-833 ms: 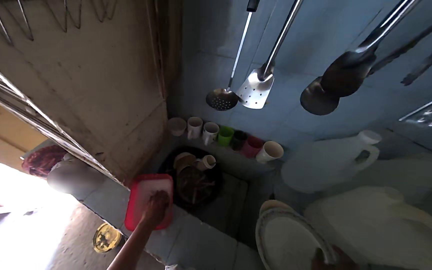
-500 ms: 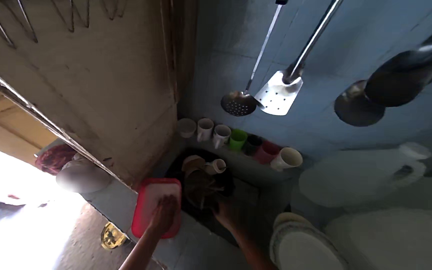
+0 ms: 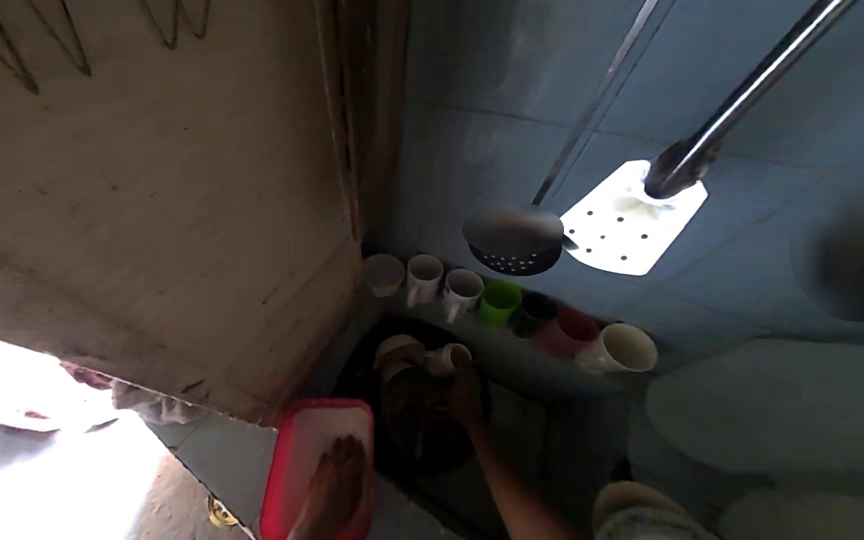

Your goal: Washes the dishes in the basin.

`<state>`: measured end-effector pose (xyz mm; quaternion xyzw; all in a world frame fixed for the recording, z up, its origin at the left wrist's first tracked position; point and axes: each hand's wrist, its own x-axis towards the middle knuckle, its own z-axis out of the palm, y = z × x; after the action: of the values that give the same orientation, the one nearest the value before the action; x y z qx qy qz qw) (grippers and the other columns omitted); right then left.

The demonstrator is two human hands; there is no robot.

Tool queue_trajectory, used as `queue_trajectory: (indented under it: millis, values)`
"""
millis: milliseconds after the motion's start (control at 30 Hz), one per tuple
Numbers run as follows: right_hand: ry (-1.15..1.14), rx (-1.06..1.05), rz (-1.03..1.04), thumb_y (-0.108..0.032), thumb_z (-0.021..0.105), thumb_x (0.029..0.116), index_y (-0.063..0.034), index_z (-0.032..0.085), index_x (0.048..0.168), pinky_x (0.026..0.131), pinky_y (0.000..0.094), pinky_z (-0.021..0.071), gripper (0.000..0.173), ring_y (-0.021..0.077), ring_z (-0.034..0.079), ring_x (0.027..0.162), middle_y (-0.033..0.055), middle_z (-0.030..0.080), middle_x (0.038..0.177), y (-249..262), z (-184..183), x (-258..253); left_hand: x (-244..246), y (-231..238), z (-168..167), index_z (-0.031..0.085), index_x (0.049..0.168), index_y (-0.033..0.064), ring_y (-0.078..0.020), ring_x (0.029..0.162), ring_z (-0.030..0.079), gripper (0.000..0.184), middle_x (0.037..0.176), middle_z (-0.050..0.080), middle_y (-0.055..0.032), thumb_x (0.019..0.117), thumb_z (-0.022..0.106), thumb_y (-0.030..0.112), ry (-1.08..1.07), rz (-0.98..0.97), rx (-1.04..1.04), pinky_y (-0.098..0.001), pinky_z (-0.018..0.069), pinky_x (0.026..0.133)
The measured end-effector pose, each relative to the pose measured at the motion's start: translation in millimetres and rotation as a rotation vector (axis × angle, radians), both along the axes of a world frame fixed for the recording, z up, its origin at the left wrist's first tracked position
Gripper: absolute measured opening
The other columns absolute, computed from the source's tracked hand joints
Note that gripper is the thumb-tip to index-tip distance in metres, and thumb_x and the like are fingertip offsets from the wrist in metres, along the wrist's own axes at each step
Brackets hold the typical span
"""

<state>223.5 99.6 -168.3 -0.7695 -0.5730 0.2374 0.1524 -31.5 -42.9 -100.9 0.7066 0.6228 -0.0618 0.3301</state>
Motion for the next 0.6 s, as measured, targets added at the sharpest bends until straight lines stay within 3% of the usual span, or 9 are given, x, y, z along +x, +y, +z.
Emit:
queue_trajectory:
  millis: [133,300,433,600]
  values:
    - [0.086,-0.175,0.002,-0.016,0.064,0.0991,0.0062,0.036,0.153,0.118,0.0505,0.0361,0.065,0.0412,0.042,0.144,0.03,0.038,0.156,-1,-5,8,2,1,4,0.04,0.156,0.002,-0.0374,0.155,0.025,0.052,0.165,0.033,-0.0193,0.1056,0.047,0.013,0.013,0.005,-0.045,-0.0545,0.021,0.125]
    - [0.322,-0.145,-0.224,-0.022,0.064,0.1013,0.0067,0.044,0.148,0.114,0.0553,0.0379,0.058,0.0443,0.049,0.137,0.0318,0.049,0.146,0,-15,10,-1,-2,-2,0.042,0.155,0.0012,-0.0384,0.154,0.027,0.051,0.163,0.035,-0.0202,0.1056,0.048,0.015,-0.027,0.022,0.0,-0.0559,0.0227,0.124]
    - [0.335,-0.003,-0.208,-0.017,0.062,0.1023,0.0096,0.058,0.132,0.11,0.0523,0.0427,0.04,0.0418,0.057,0.127,0.0306,0.059,0.133,4,4,12,-1,-1,-7,0.042,0.155,0.0031,-0.0373,0.155,0.025,0.051,0.164,0.034,-0.0188,0.1056,0.048,0.015,-0.003,0.014,-0.016,-0.0553,0.0202,0.125]
    - [0.34,0.03,-0.172,-0.021,0.054,0.1066,0.0076,0.058,0.133,0.109,0.052,0.0432,0.04,0.0387,0.057,0.126,0.0286,0.06,0.133,-3,45,27,0,1,-3,0.04,0.156,0.0038,-0.0361,0.156,0.022,0.051,0.166,0.031,-0.0175,0.1069,0.045,0.017,0.005,0.008,-0.038,-0.0548,0.0193,0.126]
